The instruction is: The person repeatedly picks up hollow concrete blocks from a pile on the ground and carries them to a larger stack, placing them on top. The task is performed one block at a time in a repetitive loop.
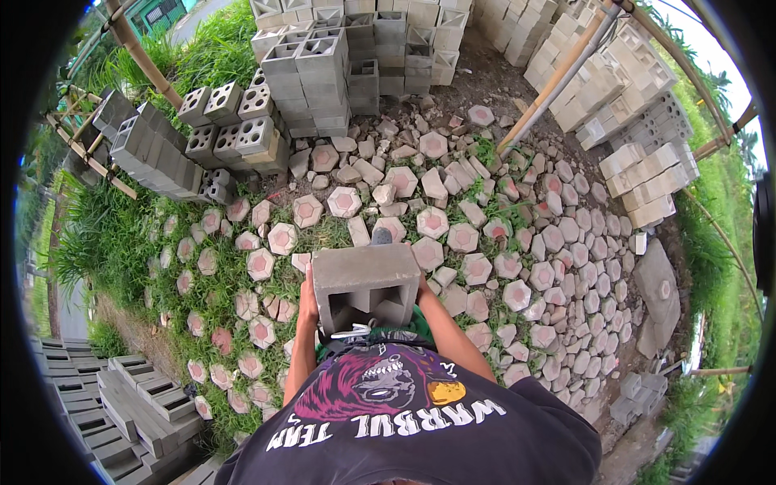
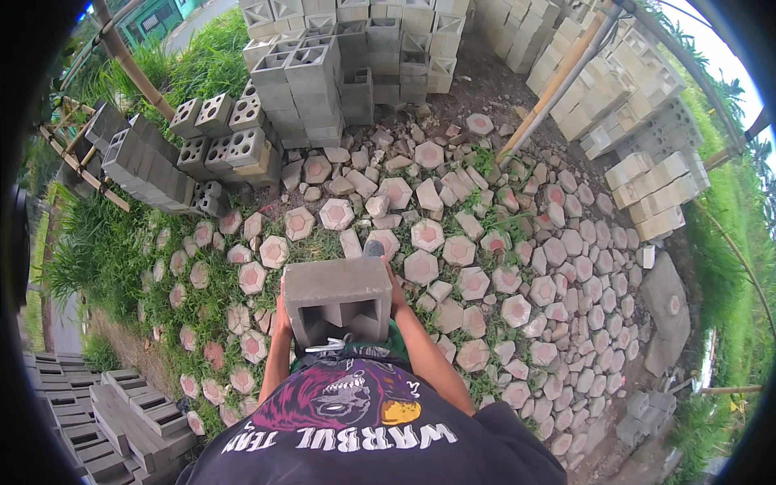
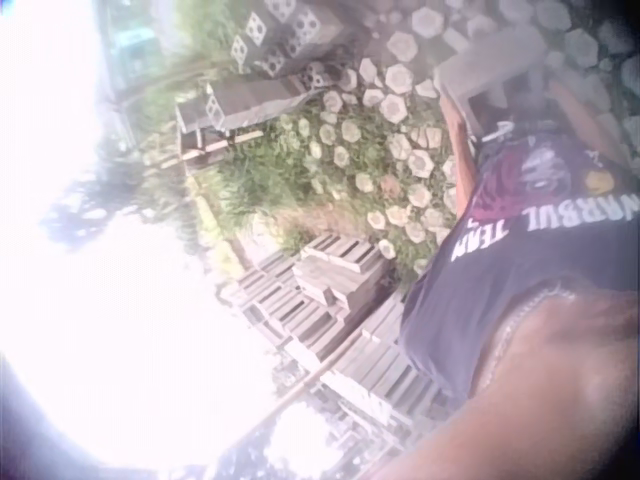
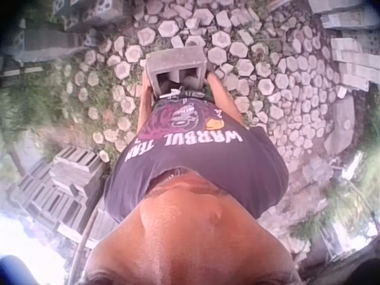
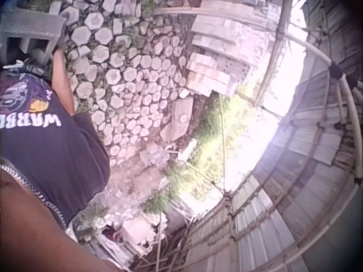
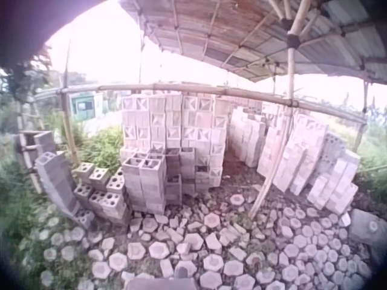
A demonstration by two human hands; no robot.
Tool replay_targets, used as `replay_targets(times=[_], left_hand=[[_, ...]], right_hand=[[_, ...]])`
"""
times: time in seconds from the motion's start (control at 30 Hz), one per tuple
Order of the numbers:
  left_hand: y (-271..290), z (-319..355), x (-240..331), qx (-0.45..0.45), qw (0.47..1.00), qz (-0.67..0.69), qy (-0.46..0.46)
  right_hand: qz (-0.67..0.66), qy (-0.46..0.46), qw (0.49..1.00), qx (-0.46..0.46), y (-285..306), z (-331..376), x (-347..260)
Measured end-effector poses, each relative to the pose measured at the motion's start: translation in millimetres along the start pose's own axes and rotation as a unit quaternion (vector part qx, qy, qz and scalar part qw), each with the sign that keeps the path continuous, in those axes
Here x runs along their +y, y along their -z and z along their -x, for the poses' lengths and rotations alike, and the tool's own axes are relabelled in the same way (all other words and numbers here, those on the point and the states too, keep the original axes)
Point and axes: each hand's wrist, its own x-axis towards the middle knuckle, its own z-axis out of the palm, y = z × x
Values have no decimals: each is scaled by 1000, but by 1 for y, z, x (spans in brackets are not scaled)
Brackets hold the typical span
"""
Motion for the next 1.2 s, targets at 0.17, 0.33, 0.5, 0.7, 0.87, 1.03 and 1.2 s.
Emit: replay_targets(times=[0.17, 0.33, 0.5, 0.7, 0.87, 1.03, 1.2], left_hand=[[6, -92, 22, 34, 994, 103, -10], [-22, -185, 88, 43, 995, 65, -54], [-70, -245, 153, 44, 995, 10, -85], [-93, -337, 164, 7, 998, 4, -55], [-132, -373, 220, -38, 989, -145, -15], [-156, -428, 248, -49, 979, -193, -37], [-176, -499, 299, -99, 974, -202, 17]], right_hand=[[91, 5, 996, -9, -62, -76, -73], [188, 36, 981, 32, -113, -148, -173], [132, 48, 990, -6, -73, -220, -233], [10, 23, 999, 48, -47, -256, -275], [-20, 42, 996, 83, -27, -269, -310], [-32, 53, 993, 103, -25, -302, -343], [-23, 61, 991, 119, -33, -364, -396]])
